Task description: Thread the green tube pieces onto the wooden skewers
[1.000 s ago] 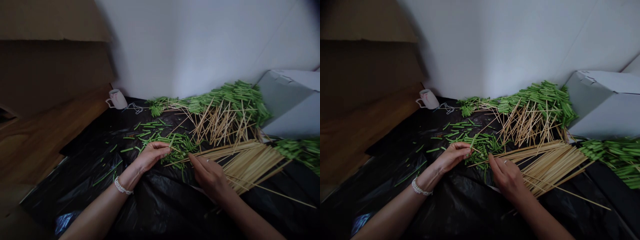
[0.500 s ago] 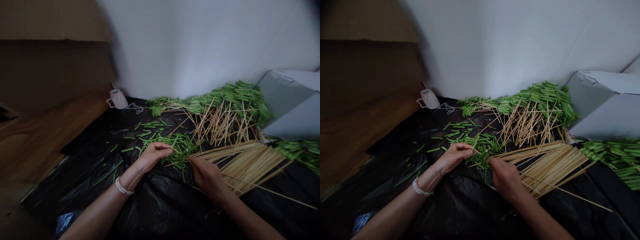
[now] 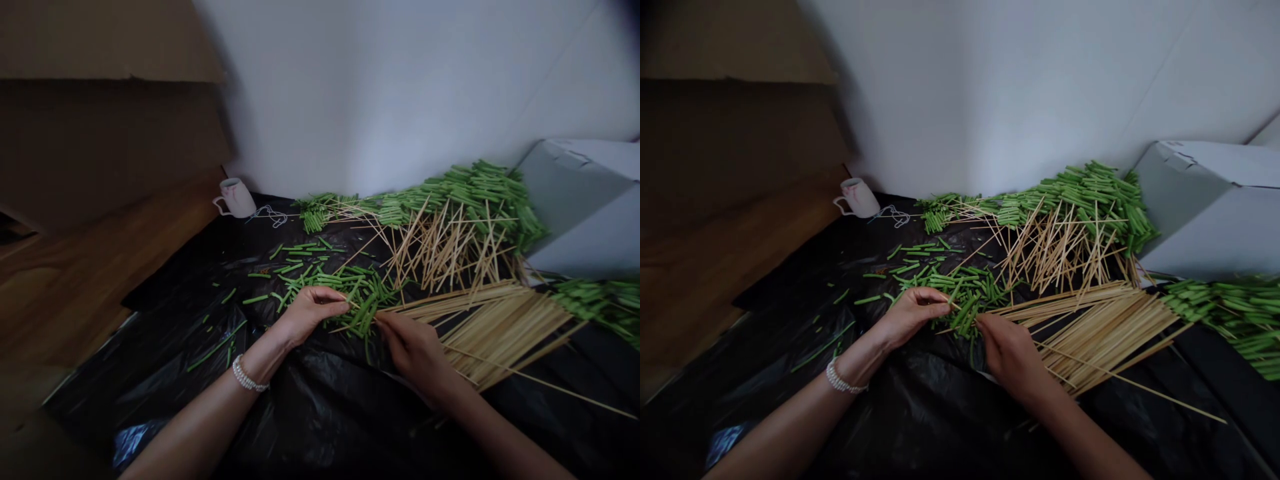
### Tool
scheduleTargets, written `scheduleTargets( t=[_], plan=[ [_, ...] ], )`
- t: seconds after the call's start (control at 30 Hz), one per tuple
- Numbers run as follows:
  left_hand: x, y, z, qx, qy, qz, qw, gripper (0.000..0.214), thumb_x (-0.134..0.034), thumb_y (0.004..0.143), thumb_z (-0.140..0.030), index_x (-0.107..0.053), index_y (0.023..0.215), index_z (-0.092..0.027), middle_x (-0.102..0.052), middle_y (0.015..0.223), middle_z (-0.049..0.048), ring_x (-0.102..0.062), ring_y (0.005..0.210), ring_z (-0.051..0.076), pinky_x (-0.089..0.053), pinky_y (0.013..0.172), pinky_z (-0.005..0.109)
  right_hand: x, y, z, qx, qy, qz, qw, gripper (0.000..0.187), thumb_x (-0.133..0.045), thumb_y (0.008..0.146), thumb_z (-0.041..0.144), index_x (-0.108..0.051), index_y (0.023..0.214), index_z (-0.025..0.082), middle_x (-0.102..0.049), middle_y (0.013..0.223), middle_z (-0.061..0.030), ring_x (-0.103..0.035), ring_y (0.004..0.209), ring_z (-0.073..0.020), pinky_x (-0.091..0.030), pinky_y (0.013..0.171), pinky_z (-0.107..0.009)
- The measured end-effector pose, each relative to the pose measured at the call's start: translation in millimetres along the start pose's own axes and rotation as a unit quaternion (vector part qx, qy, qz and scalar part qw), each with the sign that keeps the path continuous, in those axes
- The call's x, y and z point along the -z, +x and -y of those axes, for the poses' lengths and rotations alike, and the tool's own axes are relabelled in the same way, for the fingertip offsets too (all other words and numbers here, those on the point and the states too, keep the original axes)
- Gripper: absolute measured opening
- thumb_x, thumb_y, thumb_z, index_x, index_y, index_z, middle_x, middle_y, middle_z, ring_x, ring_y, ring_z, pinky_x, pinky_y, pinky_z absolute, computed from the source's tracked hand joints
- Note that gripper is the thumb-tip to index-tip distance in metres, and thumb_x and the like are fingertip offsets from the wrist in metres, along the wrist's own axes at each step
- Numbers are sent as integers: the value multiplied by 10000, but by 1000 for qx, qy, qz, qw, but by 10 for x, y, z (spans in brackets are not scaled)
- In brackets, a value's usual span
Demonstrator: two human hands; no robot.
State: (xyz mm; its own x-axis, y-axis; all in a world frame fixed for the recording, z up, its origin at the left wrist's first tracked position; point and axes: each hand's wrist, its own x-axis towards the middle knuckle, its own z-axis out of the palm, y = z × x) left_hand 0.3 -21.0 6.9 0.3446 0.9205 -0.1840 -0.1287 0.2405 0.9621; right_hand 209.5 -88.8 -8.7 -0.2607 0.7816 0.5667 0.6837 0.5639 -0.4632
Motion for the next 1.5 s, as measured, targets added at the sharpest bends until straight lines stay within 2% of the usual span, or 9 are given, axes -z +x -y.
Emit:
scheduleTargets(
  t=[0.1, 0.27, 0.53, 0.7, 0.8, 0.9, 1.03, 1.3, 1.5],
  plan=[
    [-2, -1, 9, -4, 2, 6, 1000, 194, -854, 593, -248, -763, 747, -173, -742, 808, 32, -643, 715, 130, -490, 776, 278, 8, 13, 1, -4, 6, 3, 1000, 189, -472, 908, 140, -635, 982, 198, -683, 750, -4, -629, 633, -109, -482, 587, -193],
    [-34, -10, 23, 5, 9, 24, 1000, 179, -844, 609, -262, -766, 741, -170, -745, 815, 36, -643, 722, 138, -494, 782, 279, -46, -82, -67, 109, -141, -56, 982, 404, -437, 840, 41, -590, 1195, 159, -694, 843, -54, -621, 670, -131, -486, 623, -232],
    [-52, -10, 41, -9, 16, 28, 999, 153, -831, 624, -262, -760, 732, -179, -747, 847, 34, -653, 748, 144, -499, 784, 277, -30, -42, -41, 36, -85, 25, 995, 340, -427, 808, 27, -622, 1041, 179, -698, 876, -57, -648, 725, -135, -504, 647, -218],
    [-29, -7, -40, -25, 62, 23, 997, 180, -819, 639, -317, -767, 751, -186, -753, 857, 47, -661, 768, 170, -501, 789, 296, -16, -59, -67, 63, -136, 0, 989, 381, -422, 819, 43, -609, 1126, 170, -693, 875, -58, -631, 708, -133, -487, 645, -222],
    [87, 31, -146, -82, 127, -40, 988, 235, -746, 726, -399, -771, 784, -172, -749, 818, 59, -654, 778, 187, -491, 796, 304, 17, -59, -107, 66, -202, -29, 977, 380, -416, 831, 48, -615, 1133, 164, -687, 850, -47, -604, 658, -124, -451, 613, -227],
    [235, 85, -210, -123, 171, -118, 971, 260, -721, 745, -425, -763, 778, -170, -742, 796, 59, -642, 760, 192, -480, 765, 300, 55, -40, -130, 47, -248, -36, 967, 321, -440, 856, 73, -631, 1096, 167, -659, 761, -23, -581, 623, -121, -415, 592, -234],
    [319, 111, -166, -152, 301, -112, 935, 196, -722, 745, -379, -752, 775, -188, -729, 811, 58, -632, 756, 202, -456, 730, 302, 64, -16, -109, 34, -247, -46, 967, 280, -473, 886, 106, -618, 1120, 154, -638, 745, -22, -594, 668, -134, -420, 634, -244],
    [143, 17, 23, -234, 595, -116, 760, 278, -708, 746, -494, -711, 744, -215, -621, 801, 66, -535, 870, 249, -386, 845, 374, 16, -17, -69, 36, -222, -36, 974, 282, -486, 893, 106, -616, 1140, 144, -650, 807, -42, -608, 729, -145, -445, 663, -249],
    [128, 43, 71, -206, 593, -104, 771, 114, -665, 798, -318, -699, 773, -212, -634, 860, 63, -549, 880, 236, -380, 891, 391, 11, -28, -75, 58, -182, -54, 980, 311, -502, 883, 87, -596, 1176, 133, -671, 887, -65, -625, 784, -147, -463, 682, -246]
  ],
)
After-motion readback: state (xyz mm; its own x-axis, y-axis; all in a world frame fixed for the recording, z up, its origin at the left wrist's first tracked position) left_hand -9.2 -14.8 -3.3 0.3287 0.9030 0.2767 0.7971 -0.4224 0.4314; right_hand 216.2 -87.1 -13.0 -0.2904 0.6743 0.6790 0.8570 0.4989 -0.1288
